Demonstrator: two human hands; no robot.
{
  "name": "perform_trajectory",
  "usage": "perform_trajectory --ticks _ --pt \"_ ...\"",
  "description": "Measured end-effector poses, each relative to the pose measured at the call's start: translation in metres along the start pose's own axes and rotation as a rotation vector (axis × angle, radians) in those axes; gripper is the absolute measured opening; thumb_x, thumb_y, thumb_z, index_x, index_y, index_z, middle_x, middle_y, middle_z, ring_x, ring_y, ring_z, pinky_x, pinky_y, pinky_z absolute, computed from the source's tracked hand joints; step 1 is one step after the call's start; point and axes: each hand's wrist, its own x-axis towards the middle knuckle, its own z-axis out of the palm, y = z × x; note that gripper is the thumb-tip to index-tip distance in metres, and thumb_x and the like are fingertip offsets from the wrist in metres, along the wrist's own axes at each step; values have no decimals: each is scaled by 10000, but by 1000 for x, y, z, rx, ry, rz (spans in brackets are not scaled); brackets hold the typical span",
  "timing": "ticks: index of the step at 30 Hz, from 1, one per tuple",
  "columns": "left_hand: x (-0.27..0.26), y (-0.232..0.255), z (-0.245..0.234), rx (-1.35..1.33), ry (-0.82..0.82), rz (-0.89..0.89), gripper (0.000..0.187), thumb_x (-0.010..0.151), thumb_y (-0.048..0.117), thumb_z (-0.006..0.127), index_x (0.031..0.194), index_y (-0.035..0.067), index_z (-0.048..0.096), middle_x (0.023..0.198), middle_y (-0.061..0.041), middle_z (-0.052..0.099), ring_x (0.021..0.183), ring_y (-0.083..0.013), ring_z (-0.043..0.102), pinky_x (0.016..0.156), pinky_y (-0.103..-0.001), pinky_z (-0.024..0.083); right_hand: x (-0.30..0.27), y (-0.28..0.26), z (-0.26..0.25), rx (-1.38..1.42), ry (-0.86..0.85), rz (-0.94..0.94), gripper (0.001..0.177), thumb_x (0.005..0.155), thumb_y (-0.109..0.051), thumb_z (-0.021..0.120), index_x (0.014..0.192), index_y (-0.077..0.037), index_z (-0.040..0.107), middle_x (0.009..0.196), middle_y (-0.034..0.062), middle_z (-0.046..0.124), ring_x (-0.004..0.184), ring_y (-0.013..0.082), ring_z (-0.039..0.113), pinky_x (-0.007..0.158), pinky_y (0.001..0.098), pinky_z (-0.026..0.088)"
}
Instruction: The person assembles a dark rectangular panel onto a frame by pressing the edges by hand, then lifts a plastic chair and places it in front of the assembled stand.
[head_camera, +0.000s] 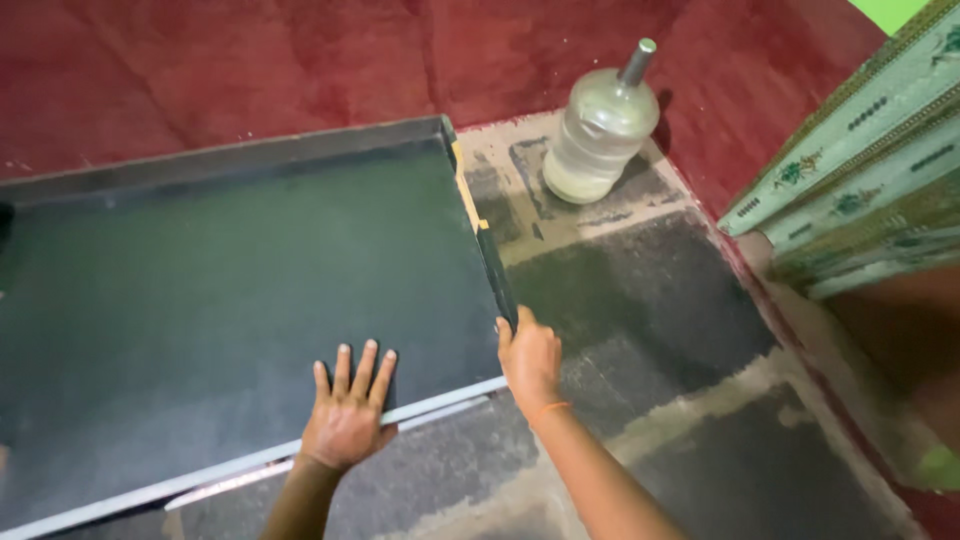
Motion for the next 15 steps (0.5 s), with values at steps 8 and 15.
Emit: perform_trajectory --ticks 8,15 --pt "0 5 16 36 -20 6 1113 729 542 815 1588 76 283 1634 -254 275 1407 -572 329 1064 -734 321 15 7 2 -97 -11 -117 329 949 -305 705 958 23 684 814 295 707 796 481 703 705 530 579" --pt "8 13 -10 36 -47 -49 1128 723 581 799 1572 81 249 1610 -228 277 1423 -536 325 1094 -707 325 34 2 -13 -48 1 -175 314 899 -265 750 895 45 702 844 322 697 840 500 692 767 541 565"
